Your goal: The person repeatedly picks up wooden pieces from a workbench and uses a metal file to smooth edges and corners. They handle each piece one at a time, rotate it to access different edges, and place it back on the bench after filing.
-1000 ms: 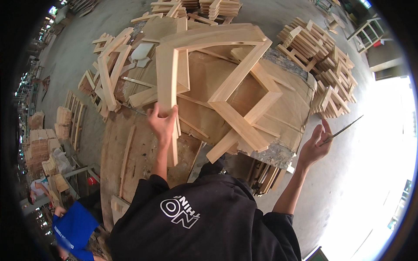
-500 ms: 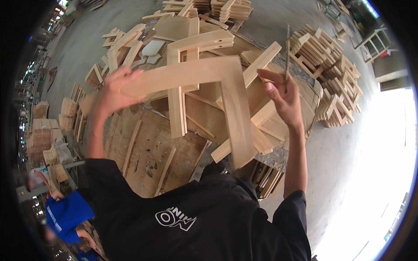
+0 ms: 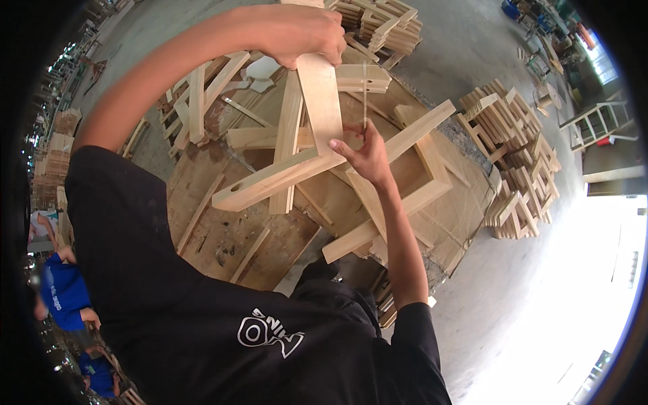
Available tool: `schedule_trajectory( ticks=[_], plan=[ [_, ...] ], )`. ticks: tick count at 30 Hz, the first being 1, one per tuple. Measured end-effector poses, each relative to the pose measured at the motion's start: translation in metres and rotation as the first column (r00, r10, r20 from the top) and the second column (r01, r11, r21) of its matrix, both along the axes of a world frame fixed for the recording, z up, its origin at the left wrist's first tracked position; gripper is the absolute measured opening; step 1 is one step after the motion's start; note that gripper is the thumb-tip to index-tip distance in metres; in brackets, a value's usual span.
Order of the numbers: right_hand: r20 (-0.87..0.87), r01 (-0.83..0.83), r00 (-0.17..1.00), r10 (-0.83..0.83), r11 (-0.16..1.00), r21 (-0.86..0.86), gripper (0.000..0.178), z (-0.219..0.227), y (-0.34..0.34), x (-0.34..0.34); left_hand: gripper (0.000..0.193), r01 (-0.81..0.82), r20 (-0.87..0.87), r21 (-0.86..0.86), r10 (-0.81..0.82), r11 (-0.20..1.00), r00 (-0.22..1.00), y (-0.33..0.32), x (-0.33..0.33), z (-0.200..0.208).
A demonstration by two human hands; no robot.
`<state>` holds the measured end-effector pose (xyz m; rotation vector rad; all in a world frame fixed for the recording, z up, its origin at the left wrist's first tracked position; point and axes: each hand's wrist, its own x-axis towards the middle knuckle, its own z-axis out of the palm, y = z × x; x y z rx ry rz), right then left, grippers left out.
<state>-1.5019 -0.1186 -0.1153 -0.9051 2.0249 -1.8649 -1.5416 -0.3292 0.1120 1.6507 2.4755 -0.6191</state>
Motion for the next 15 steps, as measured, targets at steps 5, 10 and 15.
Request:
schedule_trajectory(
  ticks=[5,10,15],
  plan=[
    [0.26,0.279,0.936,-0.239,0.951,-0.132,0.044,-0.025,-0.005,-0.007,0.04,-0.111,0.037,0.132,0.107,0.985,0.994,0.018,-0.022,-0.015],
    [0.332,0.464,0.863,-0.38,0.856,-0.229,0.047,-0.018,-0.041,-0.005,0.043,-0.083,-0.317,0.537,0.292,0.839,0.902,-0.023,-0.029,-0.087],
    [0.447,0.588,0.745,-0.496,0.804,-0.088,0.047,-0.053,-0.07,-0.034,0.094,-0.859,0.485,0.351,0.712,0.373,0.508,-0.037,0.056,-0.181]
  ],
)
